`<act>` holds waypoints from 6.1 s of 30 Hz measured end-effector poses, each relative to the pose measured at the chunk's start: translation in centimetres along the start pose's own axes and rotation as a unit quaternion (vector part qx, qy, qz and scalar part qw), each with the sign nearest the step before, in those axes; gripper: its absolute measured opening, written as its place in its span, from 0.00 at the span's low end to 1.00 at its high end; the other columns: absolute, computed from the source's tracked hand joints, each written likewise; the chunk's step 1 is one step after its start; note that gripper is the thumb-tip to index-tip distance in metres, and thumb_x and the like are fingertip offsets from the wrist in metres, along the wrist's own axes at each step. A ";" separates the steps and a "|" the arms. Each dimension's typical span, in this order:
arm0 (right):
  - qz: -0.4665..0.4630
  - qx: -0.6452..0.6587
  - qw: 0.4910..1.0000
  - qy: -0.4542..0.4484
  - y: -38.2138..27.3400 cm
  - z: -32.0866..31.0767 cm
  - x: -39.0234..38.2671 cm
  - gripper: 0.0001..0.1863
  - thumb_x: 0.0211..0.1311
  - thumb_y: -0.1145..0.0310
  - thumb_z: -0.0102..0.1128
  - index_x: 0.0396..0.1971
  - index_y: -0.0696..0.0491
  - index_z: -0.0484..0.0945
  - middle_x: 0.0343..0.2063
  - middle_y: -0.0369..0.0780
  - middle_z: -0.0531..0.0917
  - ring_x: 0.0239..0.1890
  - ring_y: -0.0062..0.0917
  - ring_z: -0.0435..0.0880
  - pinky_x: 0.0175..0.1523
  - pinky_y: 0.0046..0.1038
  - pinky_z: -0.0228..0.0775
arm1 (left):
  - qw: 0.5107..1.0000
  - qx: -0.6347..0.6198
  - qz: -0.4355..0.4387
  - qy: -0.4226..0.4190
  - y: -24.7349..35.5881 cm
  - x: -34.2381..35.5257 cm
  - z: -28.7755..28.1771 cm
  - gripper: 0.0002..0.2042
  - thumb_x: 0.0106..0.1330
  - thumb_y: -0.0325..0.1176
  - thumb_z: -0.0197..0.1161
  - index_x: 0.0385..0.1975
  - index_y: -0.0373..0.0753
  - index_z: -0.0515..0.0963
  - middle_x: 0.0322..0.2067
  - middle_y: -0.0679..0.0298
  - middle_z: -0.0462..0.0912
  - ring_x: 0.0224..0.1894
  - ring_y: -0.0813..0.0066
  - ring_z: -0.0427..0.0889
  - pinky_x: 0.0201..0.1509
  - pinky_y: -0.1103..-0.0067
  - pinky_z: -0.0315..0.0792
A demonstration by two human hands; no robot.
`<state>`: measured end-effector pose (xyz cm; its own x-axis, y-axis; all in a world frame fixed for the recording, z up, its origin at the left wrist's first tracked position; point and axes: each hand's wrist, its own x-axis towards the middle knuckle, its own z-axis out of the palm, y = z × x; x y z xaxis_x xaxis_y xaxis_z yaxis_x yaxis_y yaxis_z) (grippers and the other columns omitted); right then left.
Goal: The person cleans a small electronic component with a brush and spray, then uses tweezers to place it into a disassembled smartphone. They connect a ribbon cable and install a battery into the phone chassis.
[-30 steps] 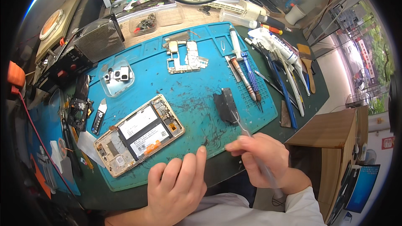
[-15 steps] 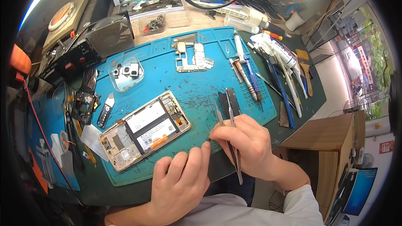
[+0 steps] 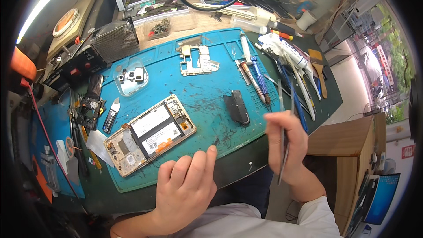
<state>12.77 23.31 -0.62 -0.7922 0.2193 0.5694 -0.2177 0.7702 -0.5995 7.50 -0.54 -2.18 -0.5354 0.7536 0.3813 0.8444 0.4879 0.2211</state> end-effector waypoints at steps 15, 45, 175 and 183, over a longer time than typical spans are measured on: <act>-0.080 -0.291 0.953 -0.034 6.1 -5.9 2.6 0.29 0.64 0.80 0.64 0.66 0.47 0.81 0.39 0.41 0.88 0.46 0.35 0.86 0.51 0.38 0.76 | 1.000 0.017 0.007 0.003 0.3 0.0 -0.1 0.27 0.57 0.24 0.68 0.61 0.34 0.81 0.50 0.58 0.75 0.52 0.58 0.75 0.54 0.64 0.69; 0.096 -0.332 0.938 0.030 8.1 -8.2 0.8 0.11 0.65 0.64 0.72 0.45 0.50 0.89 0.39 0.37 0.88 0.43 0.36 0.87 0.47 0.36 0.81 | 0.996 -0.063 -0.047 0.032 -1.3 3.0 -1.0 0.06 0.63 0.29 0.73 0.32 0.40 0.81 0.31 0.64 0.83 0.36 0.61 0.84 0.39 0.68 0.79; 0.277 0.400 0.638 -0.596 -12.5 5.9 -9.3 0.29 0.82 0.66 0.42 0.79 0.51 0.65 0.40 0.35 0.85 0.47 0.21 0.81 0.57 0.27 0.74 | 0.694 0.424 -0.308 0.494 -41.6 -43.3 -27.4 0.37 0.76 0.41 0.69 0.73 0.23 0.60 0.67 0.38 0.71 0.69 0.42 0.72 0.75 0.57 0.66; 0.303 0.352 0.838 -0.287 -9.6 -3.9 -6.7 0.26 0.80 0.76 0.50 0.74 0.55 0.70 0.39 0.37 0.88 0.39 0.17 0.83 0.49 0.23 0.77 | 0.953 0.056 -0.180 0.238 -13.1 -20.5 -13.5 0.17 0.66 0.21 0.60 0.55 0.30 0.81 0.50 0.54 0.84 0.50 0.58 0.83 0.54 0.68 0.76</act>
<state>22.42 16.79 3.49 -0.9786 -0.0371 -0.2025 0.2013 0.0336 -0.9789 7.70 -28.35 -0.74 -0.6979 0.2568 0.6686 0.5864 0.7409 0.3275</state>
